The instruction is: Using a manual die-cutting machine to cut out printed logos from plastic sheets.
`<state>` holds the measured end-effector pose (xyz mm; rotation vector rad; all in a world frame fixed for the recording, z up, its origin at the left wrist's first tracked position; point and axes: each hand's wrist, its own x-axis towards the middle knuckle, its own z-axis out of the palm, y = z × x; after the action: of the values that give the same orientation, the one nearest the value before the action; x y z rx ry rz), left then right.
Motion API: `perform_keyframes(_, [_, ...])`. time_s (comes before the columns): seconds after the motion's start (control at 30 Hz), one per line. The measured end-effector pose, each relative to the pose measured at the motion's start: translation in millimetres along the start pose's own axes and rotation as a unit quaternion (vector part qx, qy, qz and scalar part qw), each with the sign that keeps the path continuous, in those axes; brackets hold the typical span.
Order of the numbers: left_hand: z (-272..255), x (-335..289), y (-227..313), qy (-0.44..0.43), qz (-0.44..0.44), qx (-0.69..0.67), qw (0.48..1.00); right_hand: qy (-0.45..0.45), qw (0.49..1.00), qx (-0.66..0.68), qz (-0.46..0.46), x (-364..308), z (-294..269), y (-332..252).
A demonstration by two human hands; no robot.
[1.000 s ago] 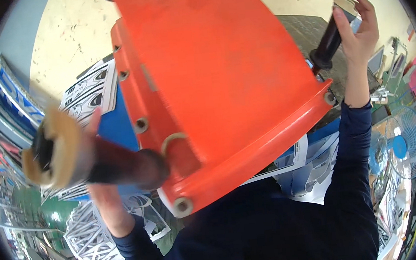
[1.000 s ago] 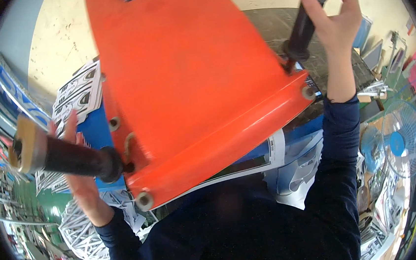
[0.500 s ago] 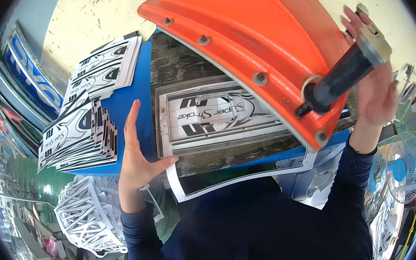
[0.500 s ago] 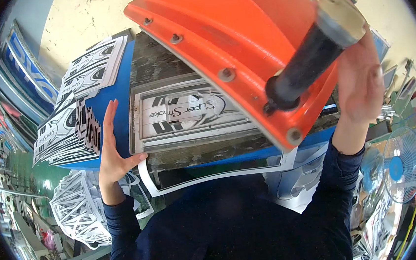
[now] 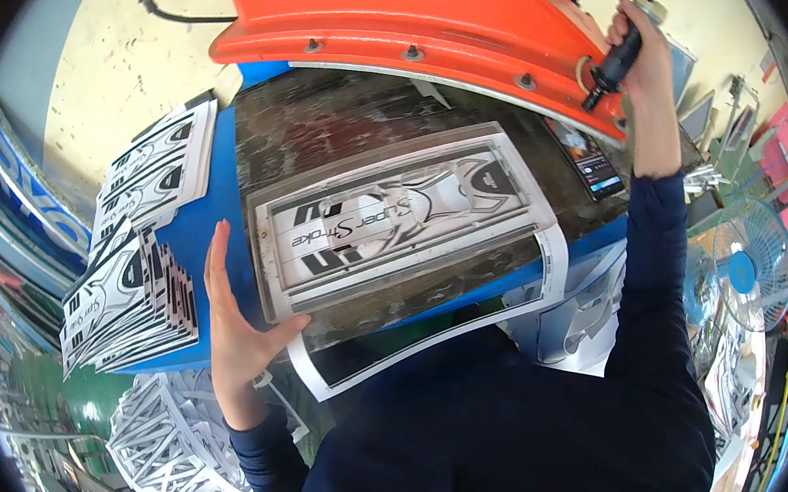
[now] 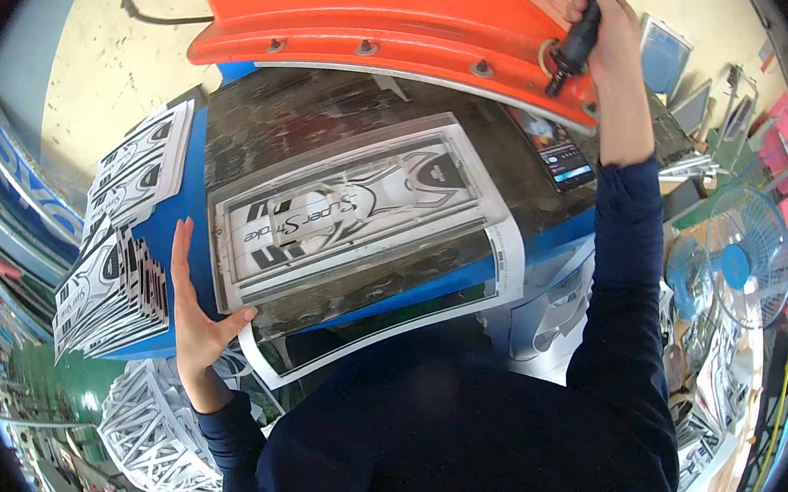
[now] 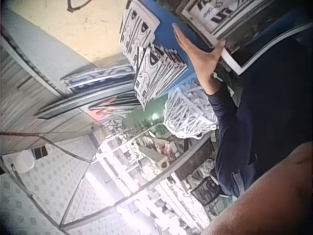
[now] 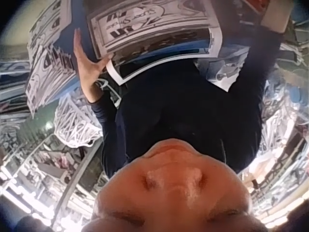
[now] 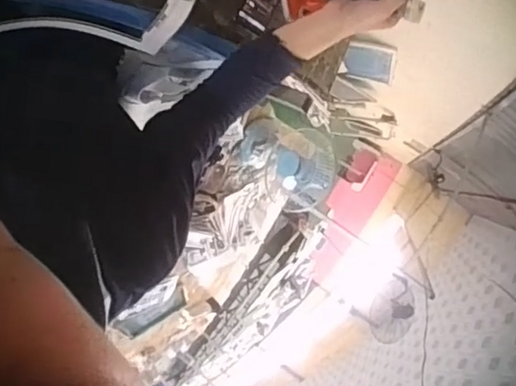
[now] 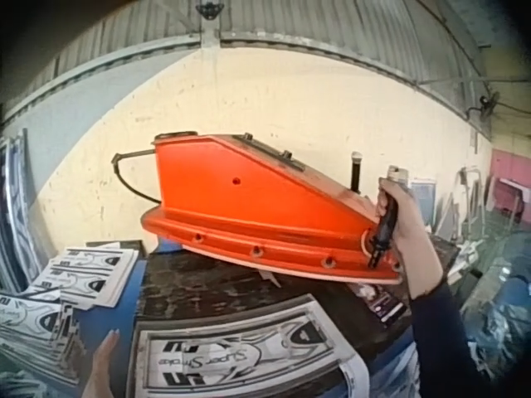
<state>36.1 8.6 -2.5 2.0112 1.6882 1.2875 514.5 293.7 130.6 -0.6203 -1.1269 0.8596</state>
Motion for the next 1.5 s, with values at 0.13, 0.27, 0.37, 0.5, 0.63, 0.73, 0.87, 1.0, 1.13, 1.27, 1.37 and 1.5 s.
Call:
perform_keyframes(0.13, [-1, 1, -2, -0.013, -0.001, -0.011, 1.0, 0.041, 0.999, -0.013, -0.013, 55, -35, 25])
perform_keyframes(0.27, [-1, -2, -5, -0.015, -0.008, -0.016, 1.0, 0.06, 0.997, -0.052, -0.027, 88, -45, 43])
perform_keyframes(0.37, [0, 0, -3, -0.02, -0.006, 0.001, 1.0, 0.075, 0.995, -0.061, -0.039, 97, -51, 48])
perform_keyframes(0.5, [1, -2, -7, -0.013, 0.0, 0.006, 1.0, 0.109, 0.978, -0.155, -0.087, 90, -50, 52])
perform_keyframes(0.63, [2, 1, -6, 0.0, 0.01, -0.011, 1.0, 0.169, 0.921, -0.325, -0.128, 35, -29, 45])
perform_keyframes(0.73, [2, -3, -7, -0.003, -0.003, 0.012, 1.0, -0.014, 0.887, -0.369, -0.278, -81, 51, 36])
perform_keyframes(0.87, [-1, -2, -5, -0.012, 0.003, 0.021, 1.0, -0.39, 0.775, -0.459, -0.194, -193, 98, 2])
perform_keyframes(1.0, [-2, 2, 3, -0.014, 0.001, 0.026, 1.0, -0.442, 0.739, -0.46, -0.215, -222, 114, 17])
perform_keyframes(1.13, [-3, 2, 9, -0.021, -0.016, 0.048, 0.999, -0.449, 0.719, -0.474, -0.239, -217, 108, 29])
perform_keyframes(1.27, [-3, -1, 4, -0.023, -0.011, 0.04, 0.999, -0.452, 0.687, -0.498, -0.275, -212, 112, 22])
perform_keyframes(1.37, [-2, -1, 3, -0.031, -0.024, 0.042, 0.998, -0.464, 0.687, -0.494, -0.262, -202, 116, 17])
perform_keyframes(1.5, [-1, -1, -3, -0.024, -0.008, 0.032, 0.999, -0.5, 0.713, -0.458, -0.177, -182, 123, 11])
